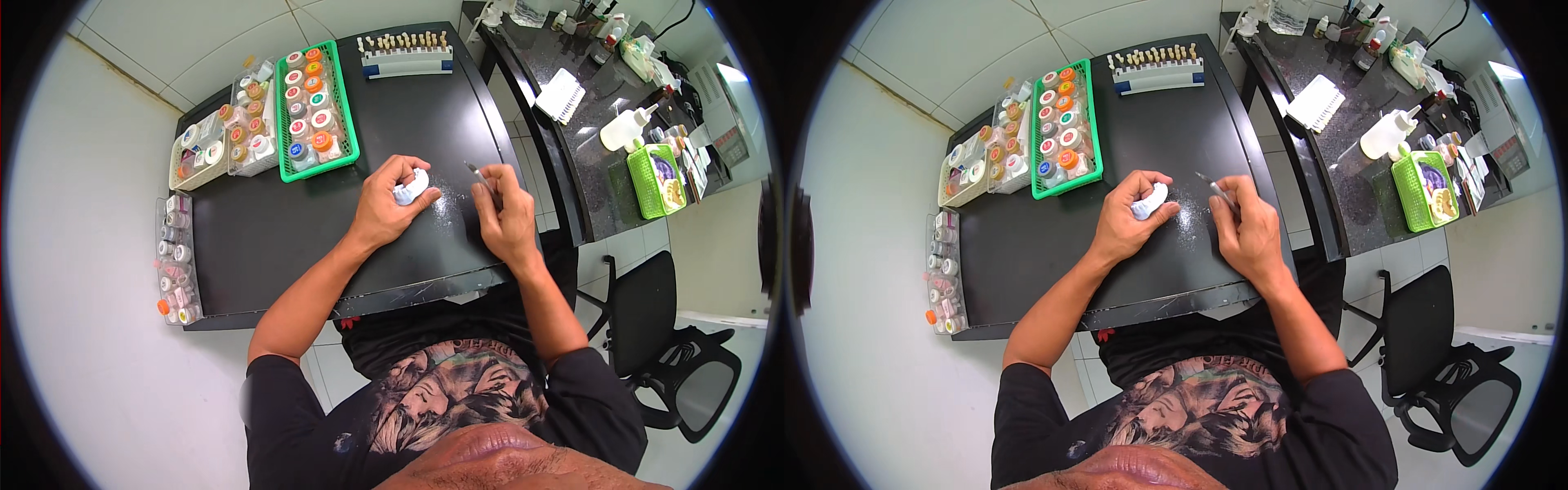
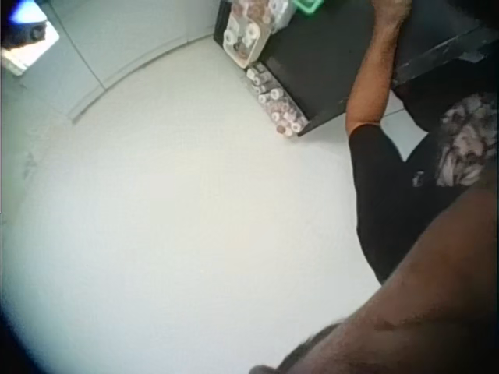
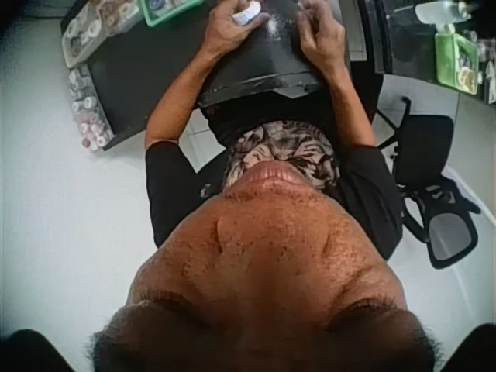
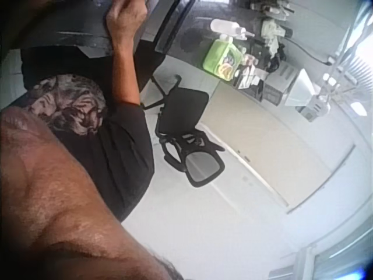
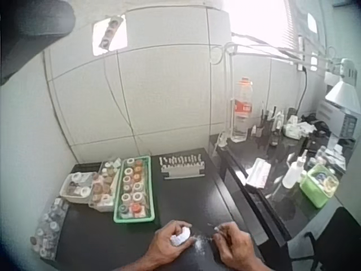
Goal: The person uses a small tool to scrape white material from a dental cast held in their hand.
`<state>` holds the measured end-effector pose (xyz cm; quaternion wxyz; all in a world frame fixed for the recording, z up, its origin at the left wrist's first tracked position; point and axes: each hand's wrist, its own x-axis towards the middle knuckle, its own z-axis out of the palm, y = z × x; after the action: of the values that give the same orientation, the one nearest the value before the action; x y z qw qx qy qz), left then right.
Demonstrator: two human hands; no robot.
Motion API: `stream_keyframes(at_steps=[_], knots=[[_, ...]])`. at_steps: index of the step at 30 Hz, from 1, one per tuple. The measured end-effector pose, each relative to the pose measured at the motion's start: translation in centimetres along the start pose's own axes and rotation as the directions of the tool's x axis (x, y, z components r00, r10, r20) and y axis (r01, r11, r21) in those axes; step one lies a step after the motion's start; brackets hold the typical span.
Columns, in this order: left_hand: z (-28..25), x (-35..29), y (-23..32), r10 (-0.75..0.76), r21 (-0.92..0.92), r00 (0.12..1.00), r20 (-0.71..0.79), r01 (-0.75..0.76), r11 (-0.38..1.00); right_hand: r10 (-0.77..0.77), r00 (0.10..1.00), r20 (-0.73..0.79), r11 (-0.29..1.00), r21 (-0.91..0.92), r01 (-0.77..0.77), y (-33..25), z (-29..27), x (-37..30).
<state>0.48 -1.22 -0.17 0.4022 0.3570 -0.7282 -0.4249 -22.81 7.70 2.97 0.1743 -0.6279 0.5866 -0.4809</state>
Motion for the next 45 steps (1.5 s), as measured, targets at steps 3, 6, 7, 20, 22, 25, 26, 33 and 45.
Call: stream_keyframes(at_steps=[3, 6, 7, 20, 22, 25, 26, 33, 45], knots=[[0.0, 0.1, 0.3, 0.071, 0.009, 0.997, -0.004, -0.071, 0.997, 0.018, 1.000, -0.011, 0.999, -0.035, -0.018, 0.2, 0.3, -1.6], [-0.2, -0.1, 0.3, 0.075, 0.034, 0.995, 0.060, -0.077, 0.996, 0.038, 0.999, -0.022, 0.999, -0.010, -0.038, -0.3, 0.4, -2.2], [-0.2, -0.2, 0.2, 0.041, -0.047, 0.995, 0.087, -0.037, 0.998, 0.035, 0.999, -0.027, 0.999, -0.003, -0.035, -0.2, 0.4, -2.2], [-0.4, -0.4, 1.6, 0.010, -0.362, 0.975, 0.224, 0.073, 0.929, 0.028, 0.998, -0.062, 0.998, 0.054, -0.025, 0.2, 0.9, -1.7], [-0.6, -0.3, 1.6, 0.036, -0.317, 0.975, 0.218, 0.036, 0.948, 0.034, 0.998, -0.050, 0.998, 0.046, -0.031, 0.1, 0.7, -1.7], [-0.7, -0.4, 1.3, 0.073, -0.263, 0.977, 0.198, -0.019, 0.965, 0.025, 0.999, -0.040, 0.999, 0.031, -0.024, -0.2, 0.6, -1.8], [-0.7, -0.4, 1.2, 0.083, -0.254, 0.980, 0.182, -0.035, 0.967, 0.013, 0.999, -0.042, 1.000, 0.025, -0.011, -0.3, 0.6, -1.8], [-0.7, -1.0, 0.7, 0.010, -0.331, 0.984, 0.178, 0.051, 0.942, 0.035, 0.999, 0.005, 0.999, 0.013, -0.035, -0.7, 0.2, -2.1], [0.7, -1.4, 1.4, -0.056, -0.475, 0.950, 0.308, 0.205, 0.856, -0.017, 0.999, -0.044, 1.000, -0.008, 0.017, -0.1, 0.2, -2.6]])
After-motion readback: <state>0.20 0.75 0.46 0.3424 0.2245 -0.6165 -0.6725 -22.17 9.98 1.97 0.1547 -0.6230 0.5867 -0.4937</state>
